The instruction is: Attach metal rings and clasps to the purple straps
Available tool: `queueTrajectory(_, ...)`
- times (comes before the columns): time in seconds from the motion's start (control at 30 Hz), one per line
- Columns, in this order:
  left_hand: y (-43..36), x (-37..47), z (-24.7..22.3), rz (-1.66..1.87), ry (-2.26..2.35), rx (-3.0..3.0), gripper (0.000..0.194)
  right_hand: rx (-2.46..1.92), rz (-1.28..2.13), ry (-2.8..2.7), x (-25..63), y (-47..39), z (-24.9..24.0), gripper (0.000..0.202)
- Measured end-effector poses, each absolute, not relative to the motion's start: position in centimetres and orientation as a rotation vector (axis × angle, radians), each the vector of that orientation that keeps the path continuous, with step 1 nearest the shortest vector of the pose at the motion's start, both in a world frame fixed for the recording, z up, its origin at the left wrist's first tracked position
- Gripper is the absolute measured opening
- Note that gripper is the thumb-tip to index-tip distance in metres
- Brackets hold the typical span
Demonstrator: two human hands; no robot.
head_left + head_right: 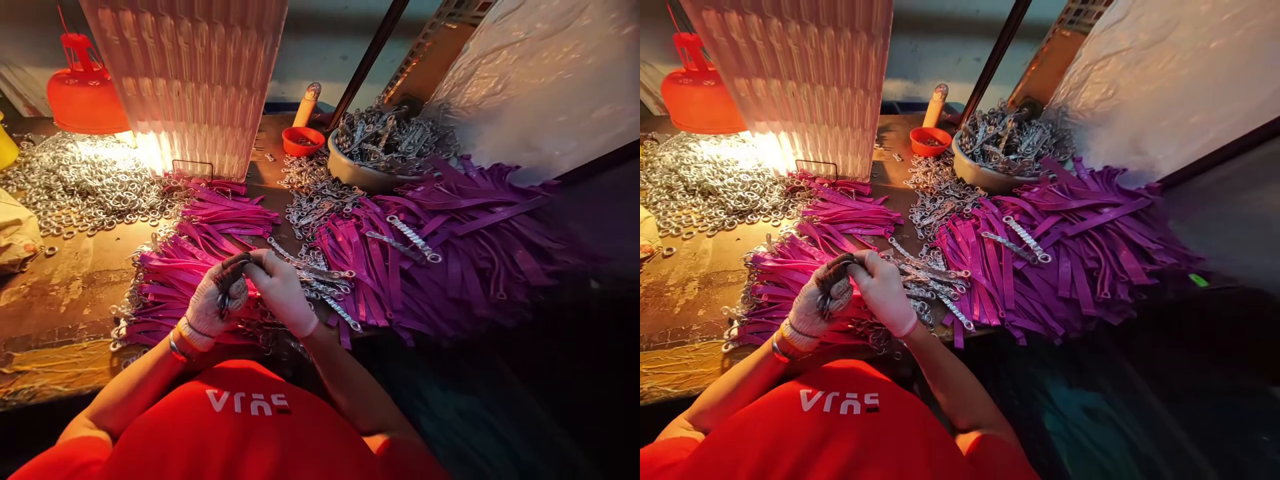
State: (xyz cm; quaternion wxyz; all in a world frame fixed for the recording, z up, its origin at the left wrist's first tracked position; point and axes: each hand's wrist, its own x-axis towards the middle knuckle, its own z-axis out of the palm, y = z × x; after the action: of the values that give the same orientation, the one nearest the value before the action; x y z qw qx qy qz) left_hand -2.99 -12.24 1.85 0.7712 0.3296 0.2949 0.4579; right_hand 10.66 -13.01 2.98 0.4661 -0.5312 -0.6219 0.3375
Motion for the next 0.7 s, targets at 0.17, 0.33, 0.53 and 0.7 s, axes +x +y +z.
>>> queueTrajectory(0.17, -12.4, -4.2, 2.1, 1.069, 1.005, 1.194, 0.026, -1.443, 0.468, -1.859, 11.7, -13.4, 2.8, 0.019)
queueTrajectory(0.33, -11.5, -4.9, 3.3, 0.809, 0.919, 1.107, 0.03, -1.39, 0.171, -2.135, 12.4, -13.7, 2.7, 0.03)
queueTrajectory(0.53, -10.1, -3.2, 3.4, 0.758, 0.716, 0.735, 0.033, -1.576, 0.35, -1.891, 12.6, -14.1, 2.2, 0.033)
queueTrajectory(0.7, -3.3, -1.4, 3.0, 0.547, 0.826, 0.961, 0.017, -1.684, 0.372, -1.785, 14.4, -12.8, 1.4, 0.033)
